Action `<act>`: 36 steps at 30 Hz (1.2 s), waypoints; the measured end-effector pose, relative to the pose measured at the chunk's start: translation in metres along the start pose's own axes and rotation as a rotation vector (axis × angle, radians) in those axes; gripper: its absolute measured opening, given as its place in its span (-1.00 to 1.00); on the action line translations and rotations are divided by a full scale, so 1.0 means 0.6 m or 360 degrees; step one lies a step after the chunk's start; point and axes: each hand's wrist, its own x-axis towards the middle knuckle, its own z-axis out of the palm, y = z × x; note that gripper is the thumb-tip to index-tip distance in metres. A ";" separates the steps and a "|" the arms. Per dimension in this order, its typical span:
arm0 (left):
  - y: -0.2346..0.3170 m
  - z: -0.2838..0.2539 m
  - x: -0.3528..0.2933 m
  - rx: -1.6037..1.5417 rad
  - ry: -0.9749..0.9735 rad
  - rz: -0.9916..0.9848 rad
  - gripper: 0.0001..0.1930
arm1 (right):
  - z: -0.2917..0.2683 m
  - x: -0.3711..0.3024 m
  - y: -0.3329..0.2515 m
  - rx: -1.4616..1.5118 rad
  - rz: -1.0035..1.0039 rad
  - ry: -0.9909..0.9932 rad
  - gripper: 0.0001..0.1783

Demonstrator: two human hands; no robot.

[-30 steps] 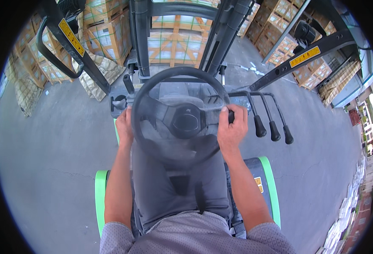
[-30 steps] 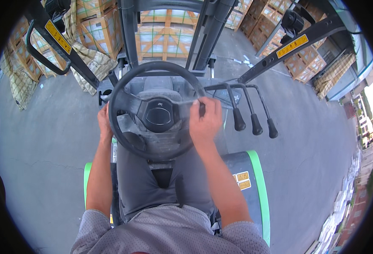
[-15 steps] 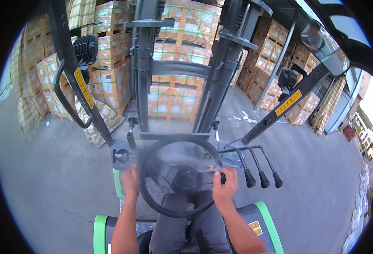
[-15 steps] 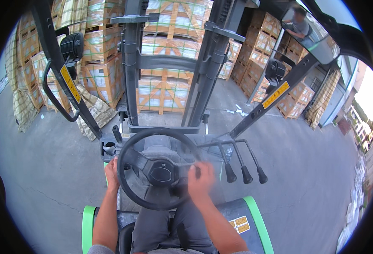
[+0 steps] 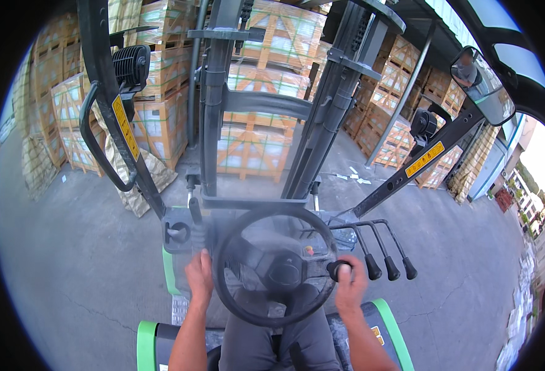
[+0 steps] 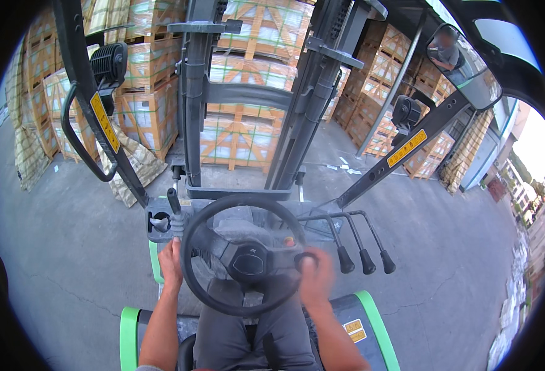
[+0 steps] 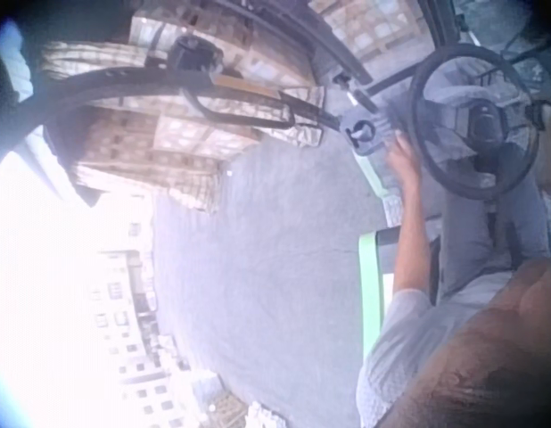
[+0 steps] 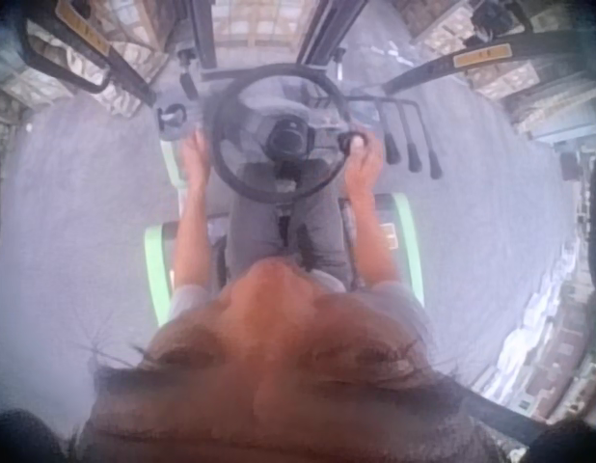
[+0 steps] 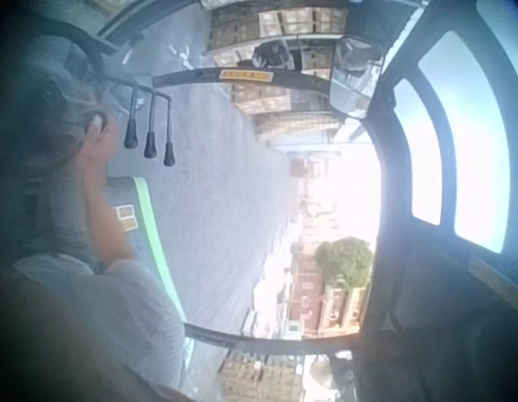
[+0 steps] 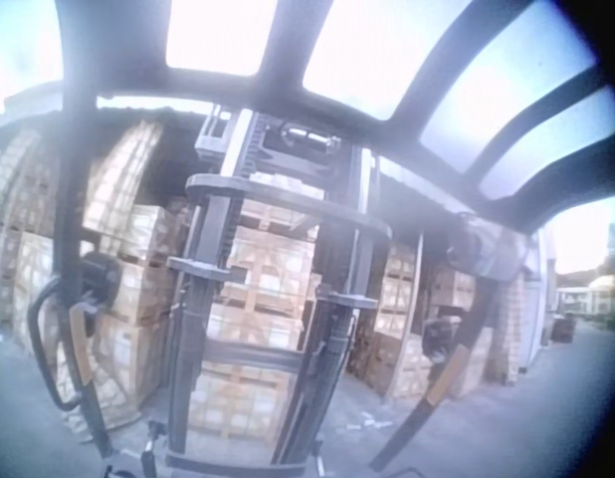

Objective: The person operates a forklift in a warehouse, steering and using the controls to maneuver the vehicle. The person positions the forks under a pallet of stacked boxes and lifts it slightly.

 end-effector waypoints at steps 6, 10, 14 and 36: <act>0.001 0.002 0.001 -0.0130 -0.0040 -0.0121 -0.56 | -0.186 0.033 0.157 -0.0872 -0.0142 0.0469 -0.77; -0.003 0.006 -0.002 -0.0216 -0.0021 -0.0167 -0.55 | -0.272 0.034 0.222 -0.1213 0.0081 0.0407 -0.71; -0.010 0.007 -0.001 -0.0186 -0.0012 -0.0185 -0.53 | -0.268 0.013 0.246 -0.0451 0.0567 0.0353 -0.63; -0.027 0.008 0.004 -0.0169 -0.0027 -0.0144 -0.50 | -0.253 -0.074 0.272 -0.0032 0.0749 0.0534 -0.56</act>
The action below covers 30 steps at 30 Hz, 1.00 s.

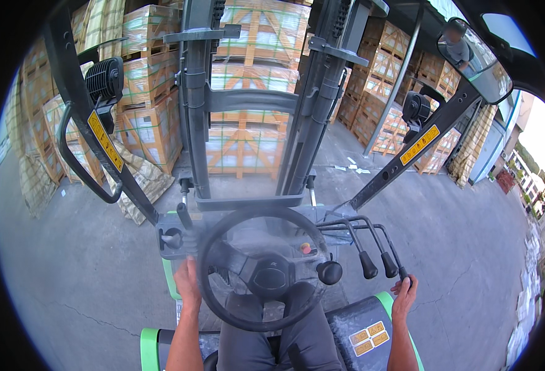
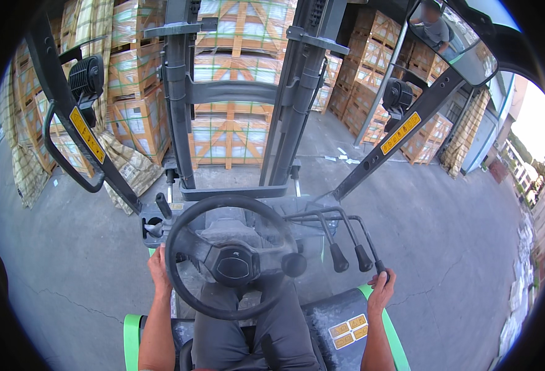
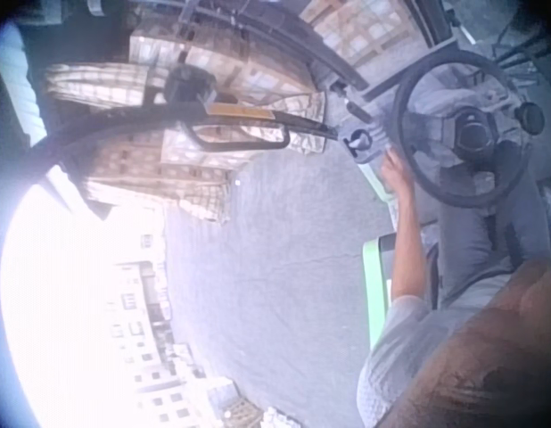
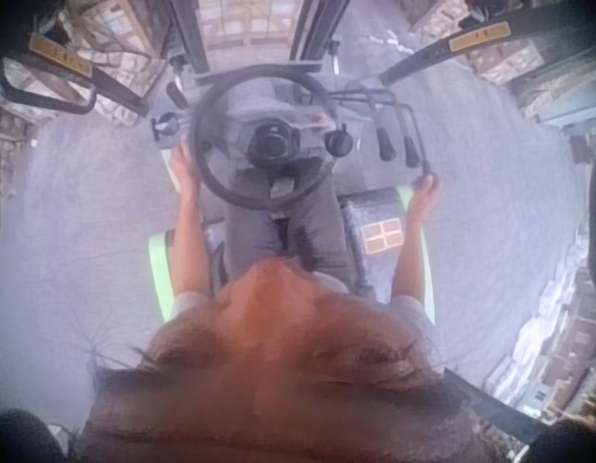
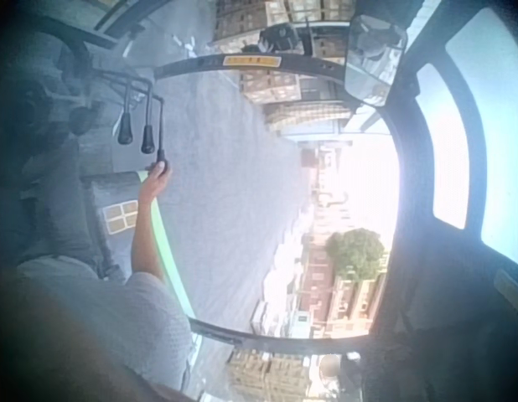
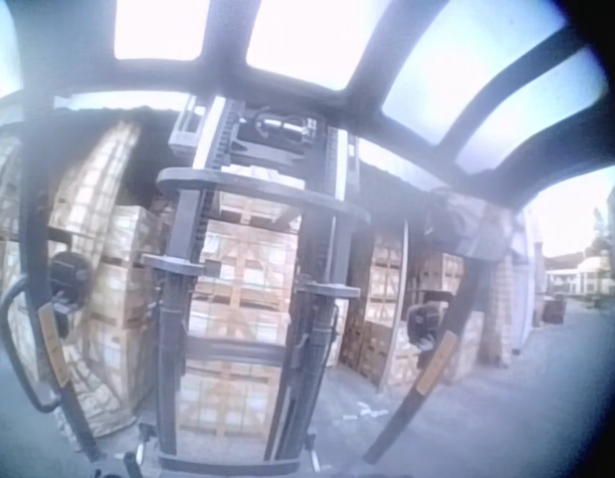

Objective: The person operates a forklift in a warehouse, steering and using the controls to maneuver the vehicle. The person positions the forks under a pallet of stacked boxes and lifts it slightly.

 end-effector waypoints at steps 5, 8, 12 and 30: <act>0.001 0.000 0.000 -0.0084 -0.0011 0.0012 -0.51 | -0.003 -0.009 0.004 0.0009 -0.0018 -0.0009 -0.56; 0.004 -0.001 -0.001 -0.0066 -0.0017 -0.0021 -0.52 | -0.005 -0.013 0.007 0.0012 -0.0006 -0.0008 -0.55; 0.007 -0.001 -0.001 -0.0078 -0.0005 -0.0001 -0.53 | -0.007 -0.013 0.012 0.0047 0.0014 -0.0025 -0.54; 0.009 0.000 -0.002 -0.0081 -0.0020 -0.0013 -0.54 | -0.014 -0.019 0.031 0.0035 0.0048 -0.0034 -0.52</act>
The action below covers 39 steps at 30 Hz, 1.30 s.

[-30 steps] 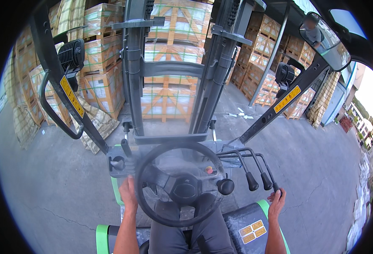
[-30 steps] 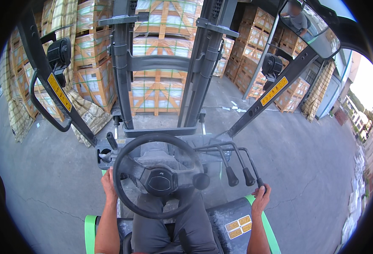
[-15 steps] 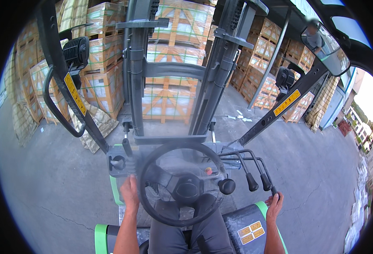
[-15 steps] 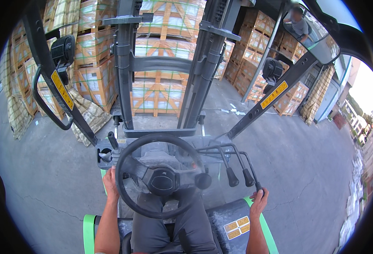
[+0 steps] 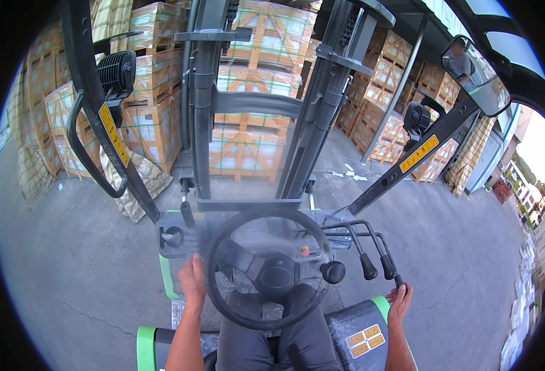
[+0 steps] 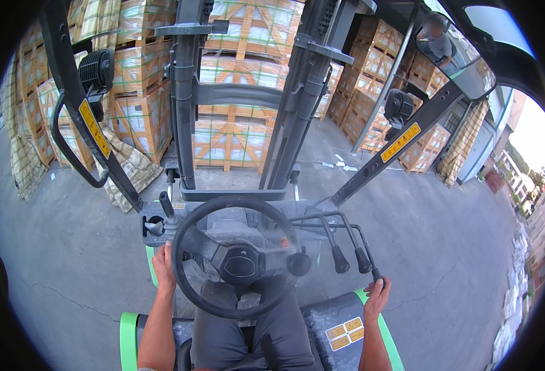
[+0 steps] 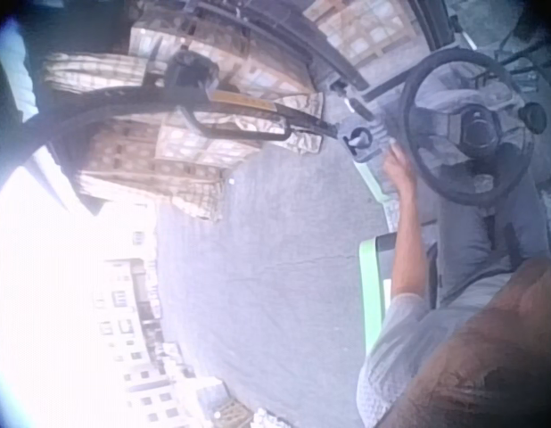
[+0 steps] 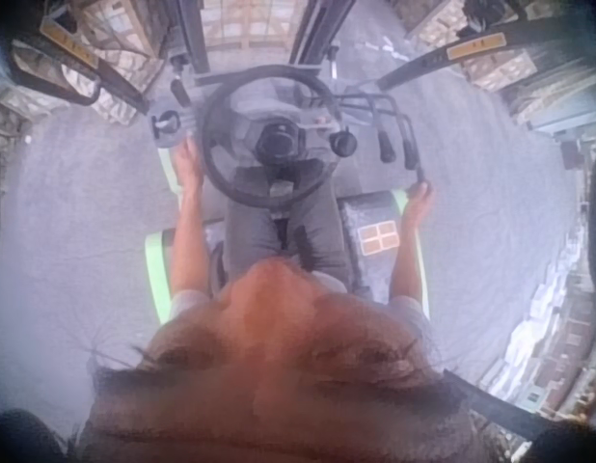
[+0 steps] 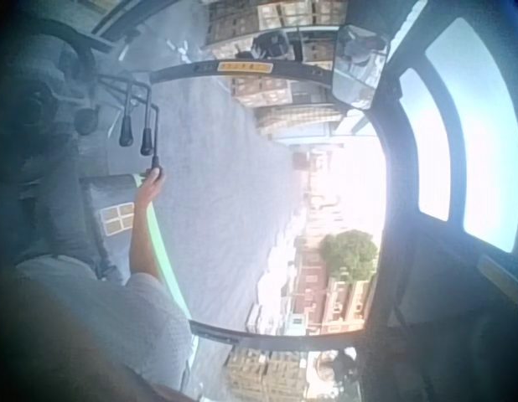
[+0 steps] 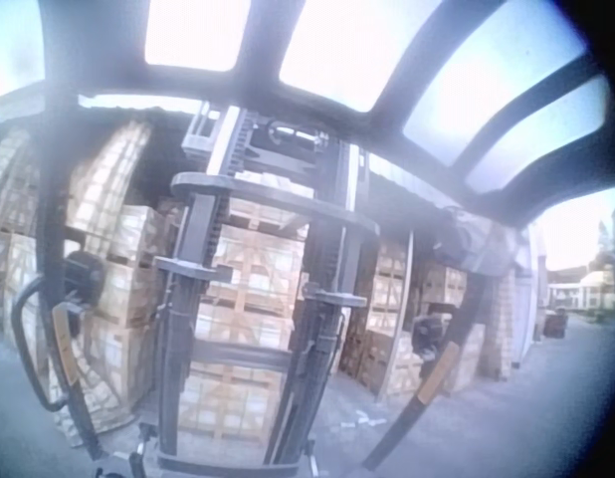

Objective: The person operates a forklift in a warehouse, steering and using the controls to maneuver the vehicle. The person positions the forks under a pallet of stacked boxes and lifts it slightly.

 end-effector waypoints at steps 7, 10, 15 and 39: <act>0.011 -0.002 -0.001 0.0000 -0.0001 0.0021 -0.55 | 0.001 0.006 0.006 0.0002 0.0021 -0.0001 -0.51; 0.016 -0.003 -0.002 0.0015 -0.0006 0.0018 -0.55 | 0.001 0.006 0.003 -0.0011 0.0026 0.0002 -0.51; 0.013 -0.002 -0.002 0.0006 0.0002 0.0021 -0.54 | 0.003 0.006 -0.008 -0.0026 0.0017 0.0002 -0.52; 0.038 -0.013 -0.010 0.0230 0.0111 0.0133 -0.57 | -0.014 0.162 0.059 -0.0803 -0.0534 -0.0399 -0.51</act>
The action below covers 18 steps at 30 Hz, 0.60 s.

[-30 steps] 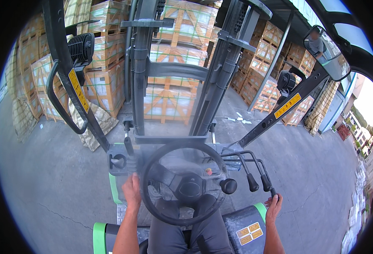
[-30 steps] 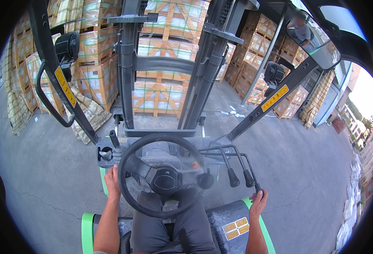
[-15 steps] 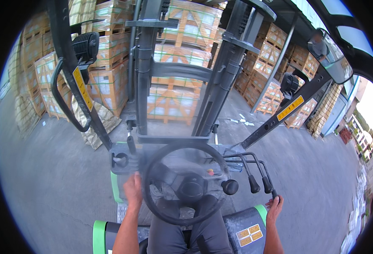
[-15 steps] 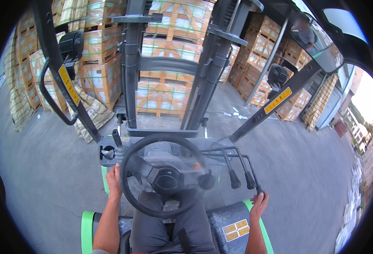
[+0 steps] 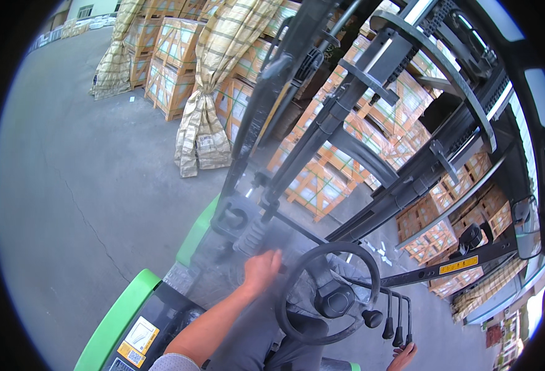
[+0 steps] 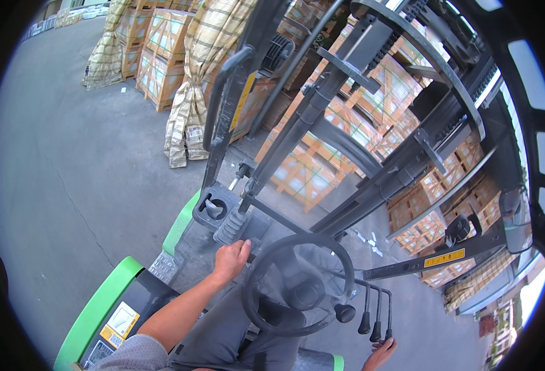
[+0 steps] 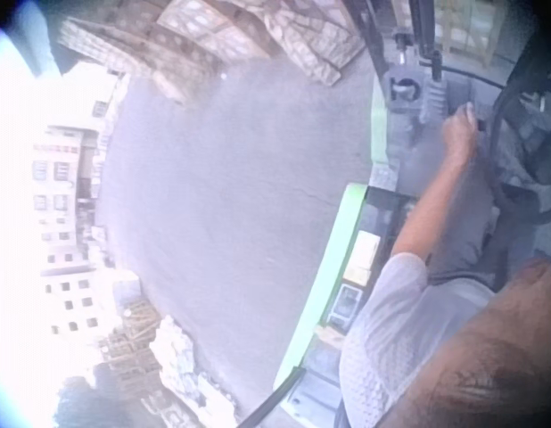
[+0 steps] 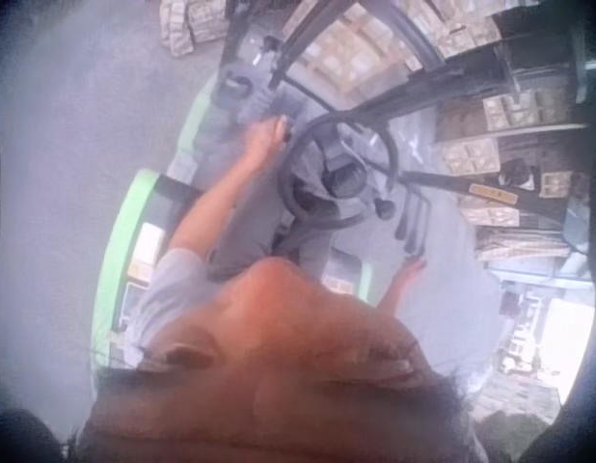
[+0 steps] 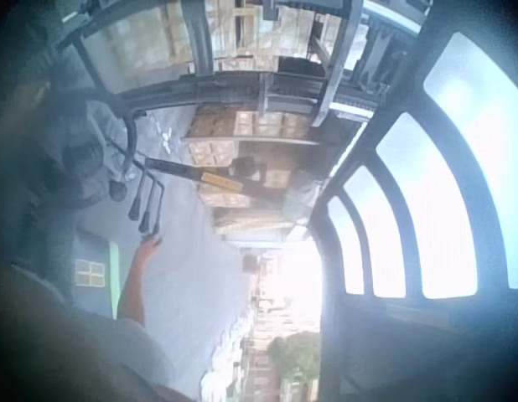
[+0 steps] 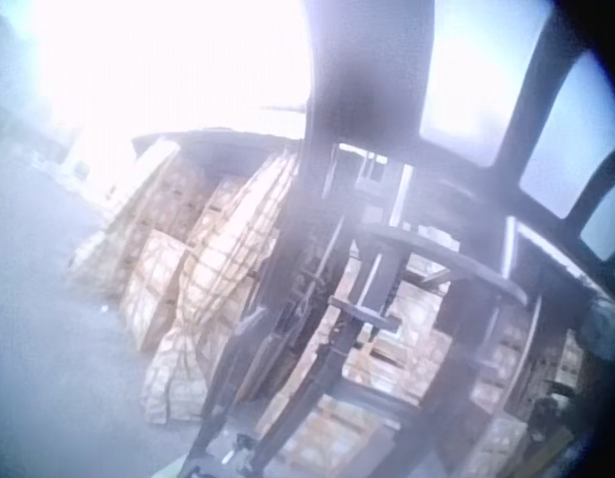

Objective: The person operates a forklift in a warehouse, steering and using the controls to maneuver the vehicle. The person positions the forks under a pallet of stacked boxes and lifts it slightly.

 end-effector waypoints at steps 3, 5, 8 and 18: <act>-0.004 -0.002 0.001 0.0149 -0.0092 -0.0008 -0.58 | 0.009 0.029 -0.022 0.0600 0.0380 0.0359 -0.45; -0.007 -0.002 0.002 0.0078 -0.0055 0.0039 -0.60 | 0.009 0.024 -0.045 0.0540 0.0435 0.0298 -0.45; -0.011 0.002 0.002 0.0064 -0.0019 0.0089 -0.61 | 0.002 0.006 -0.082 0.0692 0.0482 0.0322 -0.46; -0.015 0.011 0.005 0.0023 0.0084 0.0138 -0.57 | 0.006 -0.048 -0.030 0.0320 0.0286 0.0120 -0.46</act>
